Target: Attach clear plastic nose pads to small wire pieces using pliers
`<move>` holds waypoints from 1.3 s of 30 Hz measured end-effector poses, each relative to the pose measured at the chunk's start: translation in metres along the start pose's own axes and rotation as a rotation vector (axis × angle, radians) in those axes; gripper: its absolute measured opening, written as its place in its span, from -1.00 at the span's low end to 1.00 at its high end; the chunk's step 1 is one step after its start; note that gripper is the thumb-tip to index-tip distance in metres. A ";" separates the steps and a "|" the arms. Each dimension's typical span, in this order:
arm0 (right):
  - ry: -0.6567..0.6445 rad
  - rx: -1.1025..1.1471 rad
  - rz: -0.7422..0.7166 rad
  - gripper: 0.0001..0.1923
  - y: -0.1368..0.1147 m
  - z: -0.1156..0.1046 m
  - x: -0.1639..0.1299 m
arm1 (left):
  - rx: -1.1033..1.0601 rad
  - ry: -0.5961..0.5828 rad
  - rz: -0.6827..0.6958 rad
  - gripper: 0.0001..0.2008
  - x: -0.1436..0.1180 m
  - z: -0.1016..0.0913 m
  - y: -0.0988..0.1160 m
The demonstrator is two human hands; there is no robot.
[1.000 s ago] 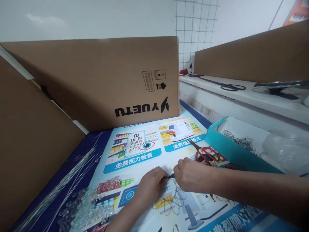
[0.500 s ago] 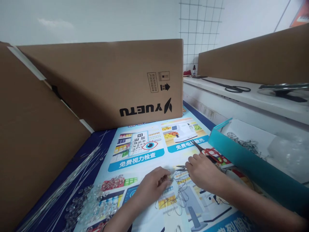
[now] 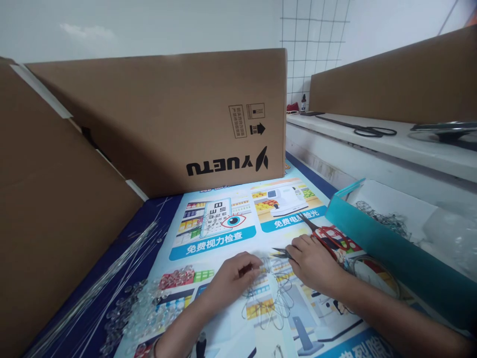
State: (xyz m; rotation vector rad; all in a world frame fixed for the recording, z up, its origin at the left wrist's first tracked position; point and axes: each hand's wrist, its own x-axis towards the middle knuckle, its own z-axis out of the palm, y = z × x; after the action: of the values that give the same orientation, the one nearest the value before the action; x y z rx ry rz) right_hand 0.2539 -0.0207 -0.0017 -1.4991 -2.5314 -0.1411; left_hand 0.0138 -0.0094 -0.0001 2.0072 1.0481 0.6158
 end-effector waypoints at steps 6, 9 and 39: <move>0.017 0.013 0.003 -0.79 0.000 0.001 -0.002 | 0.000 0.015 0.002 -0.84 0.000 0.000 0.001; 0.023 0.009 0.006 -0.79 -0.001 0.000 -0.002 | 0.015 0.019 0.006 -0.83 0.001 0.000 0.000; 0.027 -0.026 -0.033 -0.70 -0.003 -0.009 0.001 | 0.054 0.089 0.029 -0.85 -0.001 0.002 0.003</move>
State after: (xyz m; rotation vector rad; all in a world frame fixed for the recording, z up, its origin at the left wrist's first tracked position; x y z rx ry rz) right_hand 0.2520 -0.0234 0.0073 -1.4547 -2.5435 -0.1987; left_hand 0.0162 -0.0117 0.0016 2.0610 1.1012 0.7043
